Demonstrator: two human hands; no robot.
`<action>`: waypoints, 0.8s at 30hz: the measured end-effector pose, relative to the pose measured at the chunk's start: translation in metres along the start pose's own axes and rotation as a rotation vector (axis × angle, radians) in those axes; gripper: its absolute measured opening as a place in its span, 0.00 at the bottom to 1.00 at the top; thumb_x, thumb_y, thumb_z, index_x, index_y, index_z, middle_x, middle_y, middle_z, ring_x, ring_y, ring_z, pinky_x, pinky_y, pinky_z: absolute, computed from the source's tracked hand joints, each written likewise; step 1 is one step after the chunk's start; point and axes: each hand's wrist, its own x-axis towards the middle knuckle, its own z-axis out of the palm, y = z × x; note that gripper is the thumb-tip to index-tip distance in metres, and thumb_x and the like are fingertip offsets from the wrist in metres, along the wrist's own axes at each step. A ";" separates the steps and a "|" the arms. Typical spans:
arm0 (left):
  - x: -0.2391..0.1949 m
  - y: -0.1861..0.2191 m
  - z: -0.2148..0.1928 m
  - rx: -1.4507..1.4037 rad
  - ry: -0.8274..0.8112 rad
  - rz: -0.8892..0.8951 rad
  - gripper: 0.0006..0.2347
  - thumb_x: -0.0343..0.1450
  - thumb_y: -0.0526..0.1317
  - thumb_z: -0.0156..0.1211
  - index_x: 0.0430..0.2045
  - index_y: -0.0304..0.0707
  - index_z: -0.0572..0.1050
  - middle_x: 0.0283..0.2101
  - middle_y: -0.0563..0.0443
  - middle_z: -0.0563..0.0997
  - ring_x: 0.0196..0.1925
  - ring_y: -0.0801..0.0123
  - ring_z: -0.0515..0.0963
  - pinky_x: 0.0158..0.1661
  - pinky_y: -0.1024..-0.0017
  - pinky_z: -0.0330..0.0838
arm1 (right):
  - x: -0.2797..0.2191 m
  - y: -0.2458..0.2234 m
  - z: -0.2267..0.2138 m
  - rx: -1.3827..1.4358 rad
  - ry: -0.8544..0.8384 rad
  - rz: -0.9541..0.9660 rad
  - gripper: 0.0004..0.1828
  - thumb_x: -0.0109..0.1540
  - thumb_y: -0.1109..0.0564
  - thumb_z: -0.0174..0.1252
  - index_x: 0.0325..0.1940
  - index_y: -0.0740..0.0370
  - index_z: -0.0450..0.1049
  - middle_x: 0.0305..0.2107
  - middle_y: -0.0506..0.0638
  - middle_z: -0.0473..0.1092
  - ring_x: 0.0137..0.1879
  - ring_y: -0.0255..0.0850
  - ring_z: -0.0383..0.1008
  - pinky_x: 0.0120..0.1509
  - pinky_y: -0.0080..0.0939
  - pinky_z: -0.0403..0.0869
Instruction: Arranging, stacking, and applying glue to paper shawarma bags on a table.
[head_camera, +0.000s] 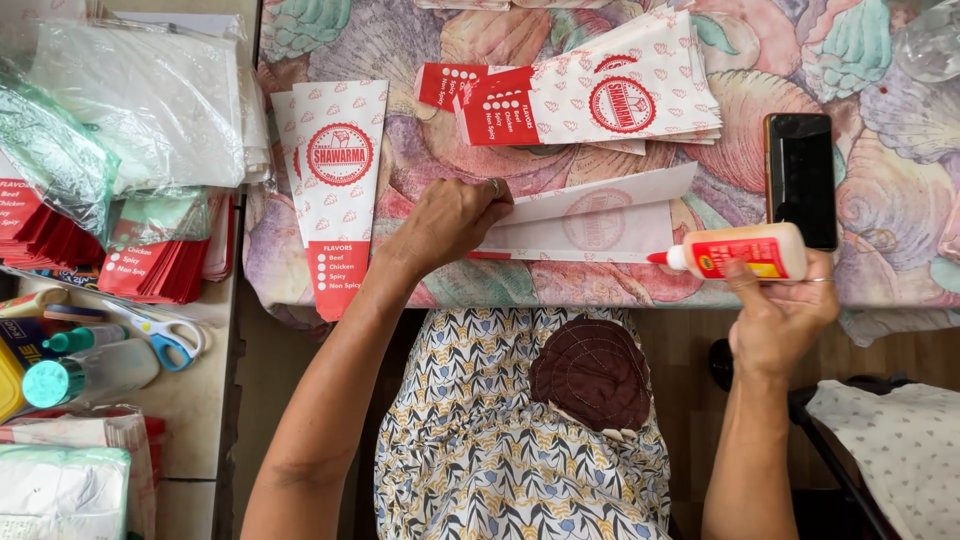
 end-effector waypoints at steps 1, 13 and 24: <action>0.000 -0.001 0.000 -0.003 0.000 0.000 0.07 0.77 0.40 0.53 0.33 0.38 0.76 0.19 0.40 0.77 0.19 0.41 0.74 0.23 0.52 0.64 | 0.003 0.002 -0.006 -0.003 0.000 0.000 0.23 0.59 0.66 0.75 0.49 0.62 0.68 0.42 0.56 0.75 0.47 0.39 0.77 0.56 0.41 0.83; 0.009 -0.008 -0.003 -0.089 -0.024 0.007 0.07 0.75 0.39 0.53 0.30 0.37 0.74 0.23 0.38 0.78 0.24 0.36 0.75 0.25 0.52 0.63 | -0.004 -0.001 0.000 -0.041 -0.009 -0.045 0.23 0.59 0.66 0.76 0.49 0.63 0.67 0.41 0.57 0.74 0.48 0.42 0.78 0.56 0.42 0.83; 0.023 -0.016 -0.013 -0.229 -0.194 -0.168 0.08 0.71 0.45 0.60 0.29 0.41 0.79 0.27 0.40 0.83 0.38 0.42 0.84 0.43 0.50 0.74 | -0.054 0.024 0.101 0.147 -0.156 -0.047 0.25 0.52 0.67 0.77 0.47 0.64 0.70 0.39 0.57 0.77 0.51 0.40 0.77 0.61 0.47 0.76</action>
